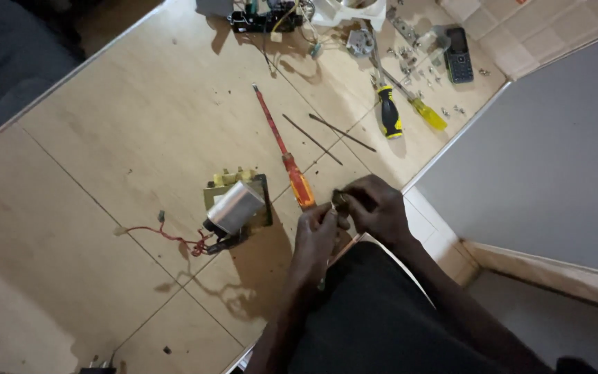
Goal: The person cleans a small white cylindrical electronic component using a brush. They then use a screwdriver to scrape or clean a small metal piece. Finally, they brush a larger transformer-like component on the table.
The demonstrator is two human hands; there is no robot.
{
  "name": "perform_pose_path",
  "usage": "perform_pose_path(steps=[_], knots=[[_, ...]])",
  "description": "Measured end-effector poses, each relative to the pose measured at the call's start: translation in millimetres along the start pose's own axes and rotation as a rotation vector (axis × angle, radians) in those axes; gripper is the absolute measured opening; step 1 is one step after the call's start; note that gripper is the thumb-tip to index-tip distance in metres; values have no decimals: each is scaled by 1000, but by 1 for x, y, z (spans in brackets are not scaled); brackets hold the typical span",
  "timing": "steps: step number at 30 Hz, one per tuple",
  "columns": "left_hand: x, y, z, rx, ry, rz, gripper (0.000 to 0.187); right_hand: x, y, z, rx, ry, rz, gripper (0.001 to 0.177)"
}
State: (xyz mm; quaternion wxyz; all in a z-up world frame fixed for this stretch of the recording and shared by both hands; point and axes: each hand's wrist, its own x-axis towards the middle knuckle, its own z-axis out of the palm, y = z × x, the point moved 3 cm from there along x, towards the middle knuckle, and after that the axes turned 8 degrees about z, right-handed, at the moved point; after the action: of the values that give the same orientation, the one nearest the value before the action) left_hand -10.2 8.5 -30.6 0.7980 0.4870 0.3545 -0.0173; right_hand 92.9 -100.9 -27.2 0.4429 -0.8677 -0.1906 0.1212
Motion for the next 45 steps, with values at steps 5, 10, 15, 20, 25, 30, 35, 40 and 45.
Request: perform_pose_path(steps=[5,10,15,20,25,30,35,40,45], knots=[[-5,8,-3,84,1,20,47,1,3,0,11,57,22,12],[6,-7,-5,58,-12,29,47,1,14,8,-142,20,-154,19],[10,-18,-5,13,23,-5,43,5,21,4,-29,89,-96,12],[8,-8,-6,31,25,-7,47,-3,28,10,-75,-5,-315,22],[10,0,-2,55,59,18,47,-1,31,12,-52,30,-311,26],[12,5,-2,125,37,51,46,-4,22,14,21,88,-144,24],[1,7,-6,-50,25,-2,51,13,15,-3,18,170,-163,12],[9,1,-8,-57,12,-20,54,-1,29,0,221,-82,-229,32],[8,3,-10,-23,-14,-31,51,-9,5,-1,106,-164,-404,21]])
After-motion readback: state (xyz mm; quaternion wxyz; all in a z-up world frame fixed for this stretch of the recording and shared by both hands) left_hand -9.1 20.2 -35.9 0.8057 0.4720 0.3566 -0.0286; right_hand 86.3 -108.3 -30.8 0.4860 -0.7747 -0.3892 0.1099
